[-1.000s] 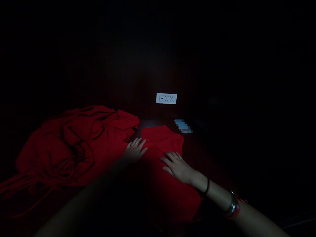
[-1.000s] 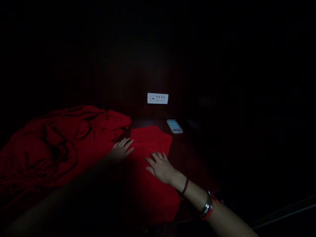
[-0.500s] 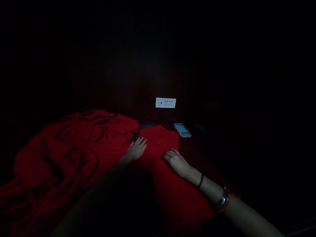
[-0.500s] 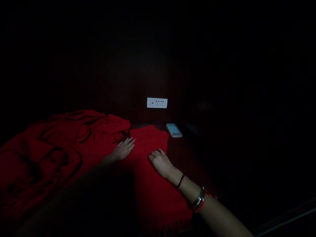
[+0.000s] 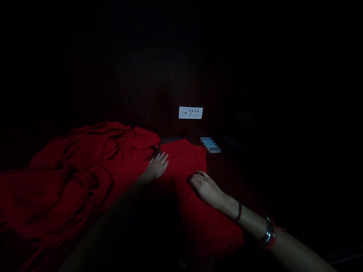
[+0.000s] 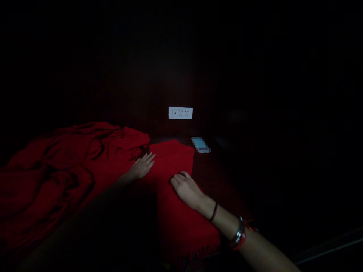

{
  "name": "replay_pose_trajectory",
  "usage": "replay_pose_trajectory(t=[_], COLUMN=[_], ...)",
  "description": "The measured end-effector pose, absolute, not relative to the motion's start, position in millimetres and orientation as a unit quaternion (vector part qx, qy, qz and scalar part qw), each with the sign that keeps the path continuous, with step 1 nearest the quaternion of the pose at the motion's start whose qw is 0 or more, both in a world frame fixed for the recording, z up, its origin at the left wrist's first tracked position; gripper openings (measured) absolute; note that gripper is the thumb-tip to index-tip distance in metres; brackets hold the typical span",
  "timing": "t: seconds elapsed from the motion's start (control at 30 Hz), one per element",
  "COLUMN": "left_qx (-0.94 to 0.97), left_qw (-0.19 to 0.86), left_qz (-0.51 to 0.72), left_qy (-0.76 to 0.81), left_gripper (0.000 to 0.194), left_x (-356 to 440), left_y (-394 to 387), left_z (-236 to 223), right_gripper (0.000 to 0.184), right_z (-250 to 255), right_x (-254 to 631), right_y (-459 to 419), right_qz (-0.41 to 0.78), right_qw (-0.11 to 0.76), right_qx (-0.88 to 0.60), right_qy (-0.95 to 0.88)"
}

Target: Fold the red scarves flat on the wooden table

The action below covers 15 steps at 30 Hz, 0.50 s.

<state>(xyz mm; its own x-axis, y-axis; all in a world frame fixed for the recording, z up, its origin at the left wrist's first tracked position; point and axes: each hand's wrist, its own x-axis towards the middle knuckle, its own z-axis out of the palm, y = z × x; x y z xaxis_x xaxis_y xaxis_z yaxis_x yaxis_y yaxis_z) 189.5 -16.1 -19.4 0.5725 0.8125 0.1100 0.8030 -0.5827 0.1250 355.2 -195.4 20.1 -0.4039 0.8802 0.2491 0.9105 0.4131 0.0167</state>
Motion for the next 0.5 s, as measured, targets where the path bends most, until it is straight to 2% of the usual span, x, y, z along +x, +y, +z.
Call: replay_pose_trajectory(t=[0.13,0.33,0.4,0.5], left_qx=[0.883,0.887,0.886,0.89], left_qw=[0.035,0.005,-0.015,-0.046], left_qz=[0.085,0.113,0.136,0.165], left_qy=[0.461,0.447,0.444,0.422], left_gripper=[0.051,0.044,0.042,0.037], left_x=[189,188,187,188], left_y=[-17,-15,-12,-4], left_z=[-18,-21,-20,-12], right_gripper=[0.021,0.017,0.018,0.02], right_z=[38,37,34,32], right_x=[367,375,377,381], right_y=[-211,-223,-217,-202], right_qz=[-0.002,0.066,0.076,0.032], right_qw=[0.162,0.087,0.095,0.128], right_qx=[-0.535,-0.501,-0.494,-0.576], right_qy=[-0.829,-0.859,-0.861,-0.807])
